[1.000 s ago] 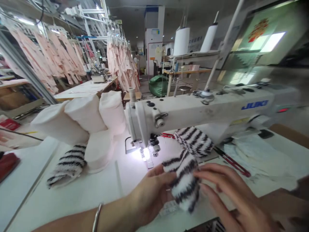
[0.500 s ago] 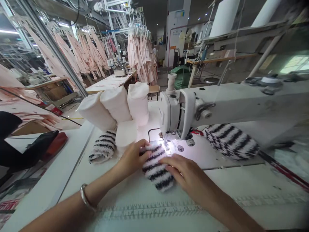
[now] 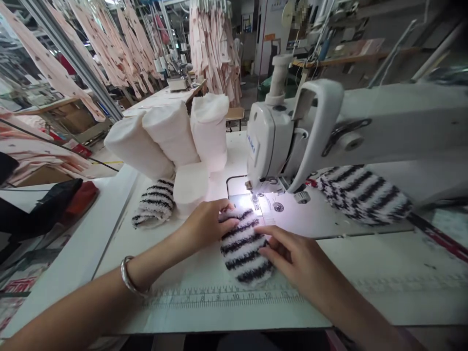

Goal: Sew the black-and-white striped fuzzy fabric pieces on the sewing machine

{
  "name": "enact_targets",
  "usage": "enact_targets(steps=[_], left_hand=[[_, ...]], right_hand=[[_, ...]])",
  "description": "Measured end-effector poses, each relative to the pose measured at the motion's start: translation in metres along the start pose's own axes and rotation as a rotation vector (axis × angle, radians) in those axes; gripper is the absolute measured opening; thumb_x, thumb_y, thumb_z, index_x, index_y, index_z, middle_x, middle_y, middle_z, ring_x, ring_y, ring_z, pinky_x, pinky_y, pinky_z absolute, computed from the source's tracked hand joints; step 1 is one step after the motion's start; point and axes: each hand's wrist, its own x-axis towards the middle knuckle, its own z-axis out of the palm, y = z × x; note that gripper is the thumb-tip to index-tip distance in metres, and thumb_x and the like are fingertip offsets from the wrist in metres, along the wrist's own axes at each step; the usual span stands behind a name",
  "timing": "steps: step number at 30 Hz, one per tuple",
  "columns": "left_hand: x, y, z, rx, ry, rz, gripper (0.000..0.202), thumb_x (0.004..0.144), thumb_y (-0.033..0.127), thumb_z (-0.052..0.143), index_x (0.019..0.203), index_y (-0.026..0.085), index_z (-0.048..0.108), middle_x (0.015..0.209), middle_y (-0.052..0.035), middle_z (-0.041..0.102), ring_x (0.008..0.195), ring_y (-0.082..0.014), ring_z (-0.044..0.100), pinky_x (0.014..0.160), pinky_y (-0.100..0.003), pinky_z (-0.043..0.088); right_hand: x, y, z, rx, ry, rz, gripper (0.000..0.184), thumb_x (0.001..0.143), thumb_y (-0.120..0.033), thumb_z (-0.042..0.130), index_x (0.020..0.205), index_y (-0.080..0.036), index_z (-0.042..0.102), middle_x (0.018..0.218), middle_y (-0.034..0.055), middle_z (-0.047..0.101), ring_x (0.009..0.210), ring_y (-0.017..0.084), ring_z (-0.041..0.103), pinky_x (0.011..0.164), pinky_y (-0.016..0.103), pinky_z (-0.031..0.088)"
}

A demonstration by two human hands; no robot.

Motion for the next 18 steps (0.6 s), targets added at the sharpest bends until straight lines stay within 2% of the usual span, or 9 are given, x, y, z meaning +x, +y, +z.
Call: enact_targets(steps=[4, 10, 15, 18], left_hand=[[0.002, -0.002, 0.003, 0.025, 0.007, 0.021, 0.013, 0.079, 0.030, 0.060, 0.076, 0.018, 0.059, 0.058, 0.0052, 0.051, 0.057, -0.0121, 0.045, 0.054, -0.023, 0.031], [0.004, -0.001, -0.001, 0.120, -0.018, 0.060, 0.014, 0.079, 0.033, 0.063, 0.084, 0.019, 0.063, 0.064, 0.0041, 0.058, 0.058, -0.0123, 0.049, 0.056, -0.024, 0.034], [0.005, -0.007, 0.006, 0.237, 0.106, 0.110, 0.022, 0.086, 0.040, 0.055, 0.084, 0.019, 0.062, 0.075, -0.0008, 0.065, 0.064, -0.0153, 0.053, 0.060, -0.027, 0.036], [0.006, -0.006, 0.005, 0.244, 0.113, 0.110, 0.022, 0.088, 0.039, 0.052, 0.082, 0.020, 0.062, 0.072, -0.0005, 0.064, 0.062, -0.0149, 0.053, 0.060, -0.027, 0.037]], right_hand=[[-0.004, 0.004, 0.008, -0.063, 0.061, -0.041, 0.028, 0.086, -0.025, 0.052, 0.112, -0.023, 0.061, 0.074, -0.0016, 0.065, 0.063, 0.012, 0.062, 0.059, 0.023, 0.049], [-0.012, 0.006, 0.017, -0.113, 0.080, -0.107, 0.031, 0.086, -0.021, 0.048, 0.116, -0.019, 0.059, 0.090, 0.0046, 0.071, 0.076, 0.017, 0.068, 0.064, 0.027, 0.054], [-0.016, 0.013, 0.030, -0.179, 0.149, -0.176, 0.034, 0.089, -0.020, 0.041, 0.120, -0.018, 0.055, 0.099, 0.0067, 0.070, 0.079, 0.019, 0.069, 0.064, 0.032, 0.057], [-0.017, 0.014, 0.030, -0.220, 0.131, -0.219, 0.039, 0.089, -0.018, 0.042, 0.127, -0.017, 0.051, 0.103, 0.0072, 0.070, 0.085, 0.019, 0.068, 0.070, 0.032, 0.058]])
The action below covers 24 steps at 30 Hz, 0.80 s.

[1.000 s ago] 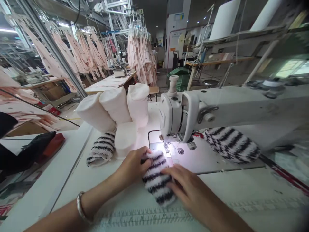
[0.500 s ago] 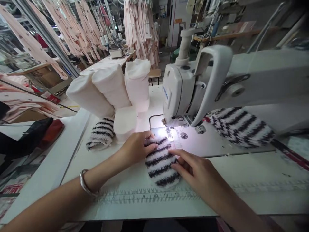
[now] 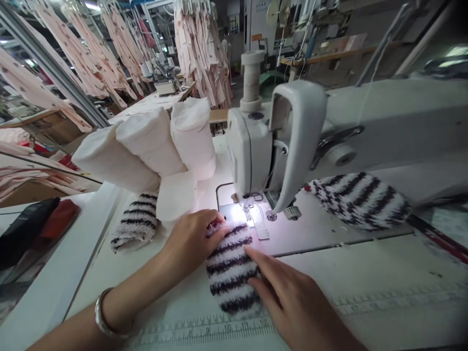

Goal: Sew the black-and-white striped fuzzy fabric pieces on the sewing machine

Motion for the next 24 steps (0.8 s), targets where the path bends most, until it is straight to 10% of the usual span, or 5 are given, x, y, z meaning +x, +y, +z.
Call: enact_targets(steps=[12, 18, 24], left_hand=[[0.007, -0.004, 0.004, -0.010, -0.025, -0.008, 0.022, 0.086, 0.041, 0.055, 0.083, 0.021, 0.065, 0.074, 0.0005, 0.068, 0.062, -0.0150, 0.058, 0.061, -0.028, 0.043], [-0.011, 0.013, -0.011, 0.109, 0.221, 0.251, 0.016, 0.090, 0.024, 0.054, 0.103, 0.019, 0.061, 0.101, -0.0073, 0.065, 0.091, -0.0201, 0.061, 0.075, -0.033, 0.053], [-0.031, 0.021, 0.017, 0.107, 0.087, 0.513, 0.035, 0.091, 0.007, 0.042, 0.126, 0.011, 0.047, 0.124, -0.0149, 0.057, 0.116, -0.0239, 0.053, 0.096, -0.039, 0.051]], right_hand=[[-0.003, 0.003, 0.003, -0.022, -0.019, 0.000, 0.044, 0.090, -0.018, 0.041, 0.134, -0.015, 0.045, 0.099, 0.0069, 0.070, 0.081, 0.019, 0.067, 0.067, 0.030, 0.057], [0.005, -0.004, -0.009, -0.309, 0.152, -0.121, 0.040, 0.091, -0.011, 0.032, 0.125, -0.014, 0.053, 0.111, 0.0094, 0.066, 0.097, 0.022, 0.063, 0.075, 0.032, 0.054], [0.009, -0.003, 0.015, -0.495, 0.312, -0.152, 0.050, 0.087, 0.000, 0.021, 0.114, -0.011, 0.062, 0.117, 0.0076, 0.065, 0.112, 0.023, 0.055, 0.085, 0.038, 0.042]])
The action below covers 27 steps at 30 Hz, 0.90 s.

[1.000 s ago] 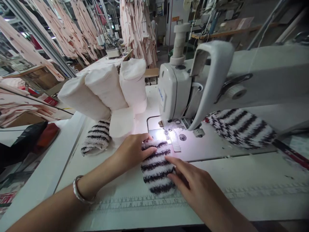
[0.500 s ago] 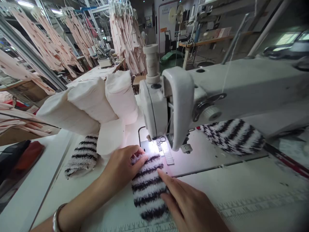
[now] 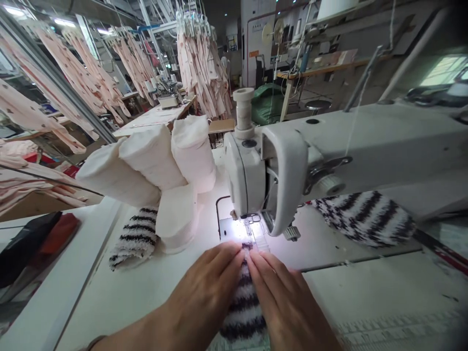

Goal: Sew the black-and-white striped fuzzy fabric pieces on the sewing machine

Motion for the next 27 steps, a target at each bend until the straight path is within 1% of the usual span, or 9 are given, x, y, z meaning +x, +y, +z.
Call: enact_targets(steps=[2, 4, 7, 11, 15, 19, 22, 24, 27], left_hand=[[0.000, -0.003, 0.009, 0.013, -0.034, 0.011, 0.039, 0.092, 0.009, 0.040, 0.131, 0.010, 0.042, 0.131, -0.0162, 0.052, 0.120, -0.0253, 0.050, 0.099, -0.043, 0.049], [0.004, -0.008, 0.014, 0.016, -0.034, 0.016, 0.039, 0.093, 0.010, 0.039, 0.132, 0.009, 0.041, 0.131, -0.0163, 0.051, 0.119, -0.0252, 0.050, 0.099, -0.044, 0.048], [0.011, -0.014, 0.016, 0.037, -0.001, -0.001, 0.035, 0.094, 0.010, 0.038, 0.128, 0.007, 0.044, 0.123, -0.0166, 0.055, 0.114, -0.0250, 0.052, 0.096, -0.044, 0.051], [0.017, -0.018, 0.017, 0.050, 0.033, -0.014, 0.033, 0.094, 0.010, 0.038, 0.125, 0.006, 0.047, 0.114, -0.0182, 0.058, 0.111, -0.0272, 0.053, 0.086, -0.043, 0.055], [0.016, -0.023, 0.021, 0.057, 0.057, -0.019, 0.031, 0.093, 0.009, 0.038, 0.121, 0.008, 0.051, 0.105, -0.0162, 0.060, 0.105, -0.0271, 0.056, 0.078, -0.042, 0.057], [0.016, -0.027, 0.024, 0.070, 0.055, 0.001, 0.033, 0.091, 0.007, 0.039, 0.121, 0.009, 0.050, 0.106, -0.0149, 0.060, 0.102, -0.0265, 0.057, 0.081, -0.044, 0.056], [0.017, -0.026, 0.018, 0.044, 0.057, 0.048, 0.035, 0.090, 0.005, 0.038, 0.124, 0.009, 0.047, 0.114, -0.0155, 0.059, 0.106, -0.0256, 0.055, 0.088, -0.045, 0.053], [0.016, -0.023, 0.008, -0.007, 0.050, 0.048, 0.035, 0.091, 0.005, 0.040, 0.124, 0.012, 0.048, 0.118, -0.0140, 0.057, 0.110, -0.0246, 0.053, 0.092, -0.044, 0.051], [0.008, -0.020, -0.007, -0.111, 0.041, -0.038, 0.026, 0.091, 0.009, 0.048, 0.113, 0.019, 0.056, 0.110, -0.0083, 0.061, 0.101, -0.0213, 0.057, 0.085, -0.039, 0.053]], right_hand=[[0.002, 0.001, 0.006, -0.004, 0.087, 0.029, 0.048, 0.088, -0.002, 0.022, 0.110, -0.011, 0.064, 0.112, 0.0068, 0.067, 0.108, 0.022, 0.057, 0.084, 0.037, 0.040], [0.007, 0.003, 0.007, -0.023, 0.103, 0.044, 0.047, 0.088, -0.002, 0.023, 0.108, -0.010, 0.065, 0.110, 0.0063, 0.068, 0.106, 0.022, 0.057, 0.084, 0.037, 0.039], [0.017, 0.006, 0.003, -0.078, 0.063, 0.028, 0.050, 0.086, 0.000, 0.021, 0.105, -0.011, 0.067, 0.108, 0.0051, 0.069, 0.102, 0.020, 0.059, 0.082, 0.036, 0.040], [0.022, 0.009, 0.001, -0.114, 0.066, 0.019, 0.052, 0.083, 0.003, 0.022, 0.106, -0.012, 0.067, 0.110, 0.0024, 0.069, 0.099, 0.019, 0.060, 0.081, 0.035, 0.042], [0.016, 0.010, 0.010, -0.081, 0.019, 0.068, 0.048, 0.086, 0.000, 0.025, 0.116, -0.012, 0.061, 0.116, 0.0026, 0.066, 0.101, 0.021, 0.057, 0.080, 0.038, 0.046], [0.007, 0.010, 0.018, -0.010, -0.081, 0.083, 0.045, 0.087, -0.003, 0.029, 0.122, -0.012, 0.057, 0.118, 0.0062, 0.063, 0.106, 0.025, 0.054, 0.079, 0.042, 0.048], [0.007, 0.015, 0.015, 0.054, -0.109, 0.108, 0.050, 0.086, -0.002, 0.027, 0.129, -0.015, 0.051, 0.120, 0.0087, 0.059, 0.112, 0.027, 0.050, 0.081, 0.044, 0.048], [0.010, 0.023, 0.007, 0.137, -0.142, 0.077, 0.052, 0.086, -0.001, 0.029, 0.132, -0.016, 0.047, 0.120, 0.0094, 0.058, 0.111, 0.025, 0.050, 0.083, 0.043, 0.049], [0.015, 0.040, -0.008, 0.295, -0.195, -0.036, 0.047, 0.084, 0.000, 0.037, 0.126, -0.016, 0.050, 0.112, 0.0078, 0.059, 0.104, 0.019, 0.054, 0.089, 0.037, 0.048]])
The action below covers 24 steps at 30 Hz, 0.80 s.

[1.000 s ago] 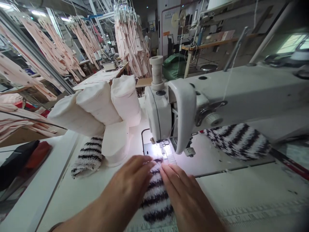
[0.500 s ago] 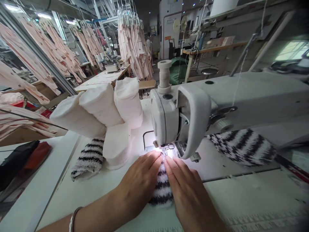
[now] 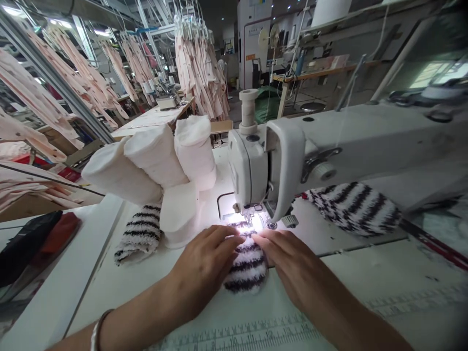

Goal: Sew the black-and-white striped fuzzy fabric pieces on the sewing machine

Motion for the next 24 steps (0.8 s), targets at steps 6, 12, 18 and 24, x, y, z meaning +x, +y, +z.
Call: enact_targets(steps=[6, 12, 18, 24], left_hand=[[-0.019, -0.005, -0.009, -0.183, -0.124, -0.167, 0.010, 0.087, 0.012, 0.058, 0.090, 0.020, 0.062, 0.093, -0.0035, 0.058, 0.080, -0.0147, 0.058, 0.069, -0.029, 0.051], [-0.017, -0.007, -0.006, -0.197, -0.150, -0.145, 0.012, 0.089, 0.009, 0.052, 0.086, 0.018, 0.058, 0.090, -0.0033, 0.056, 0.079, -0.0141, 0.055, 0.069, -0.028, 0.049], [-0.010, 0.002, -0.012, -0.105, -0.118, -0.032, 0.010, 0.088, 0.011, 0.054, 0.091, 0.018, 0.061, 0.094, -0.0061, 0.060, 0.085, -0.0176, 0.056, 0.071, -0.032, 0.051], [-0.003, 0.009, -0.011, -0.093, -0.253, 0.198, 0.024, 0.092, 0.007, 0.045, 0.110, 0.015, 0.059, 0.116, -0.0087, 0.061, 0.114, -0.0179, 0.053, 0.099, -0.034, 0.046]], right_hand=[[0.001, 0.008, -0.008, 0.021, 0.009, -0.140, 0.036, 0.082, 0.005, 0.041, 0.103, -0.018, 0.061, 0.097, 0.0044, 0.061, 0.090, 0.015, 0.057, 0.075, 0.029, 0.051], [0.008, 0.004, -0.004, -0.035, 0.038, -0.118, 0.028, 0.084, 0.003, 0.043, 0.085, -0.016, 0.063, 0.085, 0.0048, 0.061, 0.082, 0.016, 0.057, 0.067, 0.029, 0.049], [-0.012, -0.011, -0.010, -0.141, 0.133, -0.124, 0.035, 0.085, 0.003, 0.038, 0.104, -0.011, 0.063, 0.099, 0.0086, 0.065, 0.097, 0.020, 0.056, 0.083, 0.035, 0.048], [-0.051, -0.042, 0.006, -0.405, 0.091, -0.108, 0.039, 0.094, -0.014, 0.032, 0.123, -0.017, 0.058, 0.126, 0.0025, 0.060, 0.113, 0.021, 0.053, 0.076, 0.031, 0.047]])
